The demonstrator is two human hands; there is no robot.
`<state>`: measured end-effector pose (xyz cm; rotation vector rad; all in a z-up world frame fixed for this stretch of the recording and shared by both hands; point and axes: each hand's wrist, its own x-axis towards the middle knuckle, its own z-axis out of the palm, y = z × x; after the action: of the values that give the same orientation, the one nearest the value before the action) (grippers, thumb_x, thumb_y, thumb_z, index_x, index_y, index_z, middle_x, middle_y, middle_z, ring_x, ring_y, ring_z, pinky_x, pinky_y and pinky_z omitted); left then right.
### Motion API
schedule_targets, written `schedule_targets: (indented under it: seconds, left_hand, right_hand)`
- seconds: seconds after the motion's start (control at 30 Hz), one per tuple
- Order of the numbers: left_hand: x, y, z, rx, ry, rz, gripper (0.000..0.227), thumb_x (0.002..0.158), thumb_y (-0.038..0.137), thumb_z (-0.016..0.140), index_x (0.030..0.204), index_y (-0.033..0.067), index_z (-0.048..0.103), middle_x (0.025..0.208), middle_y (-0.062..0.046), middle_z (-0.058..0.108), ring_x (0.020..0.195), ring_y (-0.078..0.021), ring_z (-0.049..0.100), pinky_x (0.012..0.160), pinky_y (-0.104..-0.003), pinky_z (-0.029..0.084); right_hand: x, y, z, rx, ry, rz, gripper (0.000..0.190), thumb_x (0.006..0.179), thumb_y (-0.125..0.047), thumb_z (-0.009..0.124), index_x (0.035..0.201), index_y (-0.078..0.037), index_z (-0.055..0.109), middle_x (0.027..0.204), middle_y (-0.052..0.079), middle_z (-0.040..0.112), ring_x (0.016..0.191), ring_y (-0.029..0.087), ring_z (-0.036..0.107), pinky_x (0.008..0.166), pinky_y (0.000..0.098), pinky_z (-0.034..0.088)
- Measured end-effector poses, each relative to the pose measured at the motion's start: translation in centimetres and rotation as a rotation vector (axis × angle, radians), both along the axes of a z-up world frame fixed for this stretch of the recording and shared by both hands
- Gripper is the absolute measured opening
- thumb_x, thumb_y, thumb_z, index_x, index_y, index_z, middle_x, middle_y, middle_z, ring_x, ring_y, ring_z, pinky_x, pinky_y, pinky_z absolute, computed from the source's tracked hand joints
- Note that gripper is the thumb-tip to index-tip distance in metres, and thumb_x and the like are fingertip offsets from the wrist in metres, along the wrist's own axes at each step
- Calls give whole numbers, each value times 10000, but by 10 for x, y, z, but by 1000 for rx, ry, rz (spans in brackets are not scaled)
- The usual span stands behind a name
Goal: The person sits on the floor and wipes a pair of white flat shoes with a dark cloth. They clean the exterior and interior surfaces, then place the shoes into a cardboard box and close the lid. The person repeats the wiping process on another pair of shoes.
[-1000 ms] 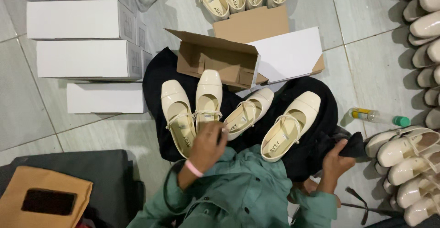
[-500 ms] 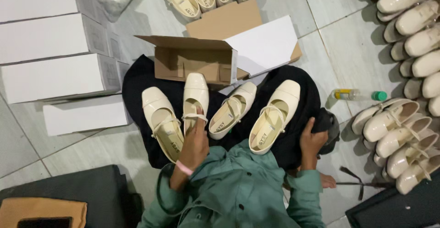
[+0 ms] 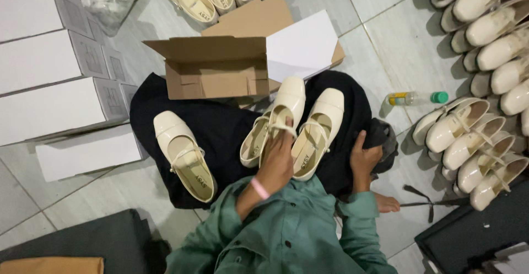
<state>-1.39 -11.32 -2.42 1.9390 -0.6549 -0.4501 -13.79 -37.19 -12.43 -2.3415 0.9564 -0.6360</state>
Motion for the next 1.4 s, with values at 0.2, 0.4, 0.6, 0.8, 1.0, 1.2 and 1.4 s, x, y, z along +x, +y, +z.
schedule_targets:
  seconds: [0.2,0.4,0.6,0.8,1.0,1.2,1.4]
  left_hand:
    - [4,-29,-21,162,28,-34,796,900,11,581,1597,1,195,1629,-246,353,1479,-456,334,1142,-692,179]
    - [6,-32,-23,113,62,-84,845,833,-53,515,1606,18,181,1631,-240,342,1507,-437,295,1173,-668,176]
    - [9,-30,-5,-92,120,-95,806,876,-105,415,1640,4,180,1657,-223,344,1560,-416,286,1230,-636,154]
    - [18,-24,17,-89,-11,-65,739,889,-100,408,1610,-38,255,1660,-223,346,1574,-425,255,1272,-612,115]
    - [27,-20,35,-100,-63,-32,710,908,-88,415,1600,-59,263,1659,-227,338,1579,-425,244,1287,-594,113]
    - [11,-35,16,-122,-27,-82,678,928,-78,442,1591,-52,305,1666,-219,358,1571,-437,268,1276,-587,137]
    - [-7,-53,-15,-103,105,-204,809,934,67,592,1606,-86,169,1633,-295,321,1528,-464,295,1273,-557,179]
  right_hand:
    - [2,-3,-5,1,-12,-4,294,1072,-205,653,1175,69,679,1099,269,712,1015,465,681,889,491,525]
    - [-4,-7,-3,16,-23,2,306,1057,-210,671,1200,60,676,1126,264,706,1039,455,679,912,486,520]
    - [-27,-33,13,83,87,-34,342,1055,-206,669,1289,42,656,1233,253,688,1144,431,654,1001,453,496]
    - [-57,-40,30,181,-25,-7,405,1084,-168,615,1420,58,592,1391,232,646,1284,331,622,1082,398,456]
    - [-57,-18,62,251,49,-17,285,1036,-194,690,1182,52,690,1048,187,741,960,271,723,861,377,550]
    - [-53,-3,110,-71,105,560,244,934,-137,672,1120,9,733,1008,219,744,904,354,730,803,422,566]
    - [-47,-45,94,4,52,-11,384,1082,-152,670,1392,71,627,1303,260,687,1207,415,674,1041,421,511]
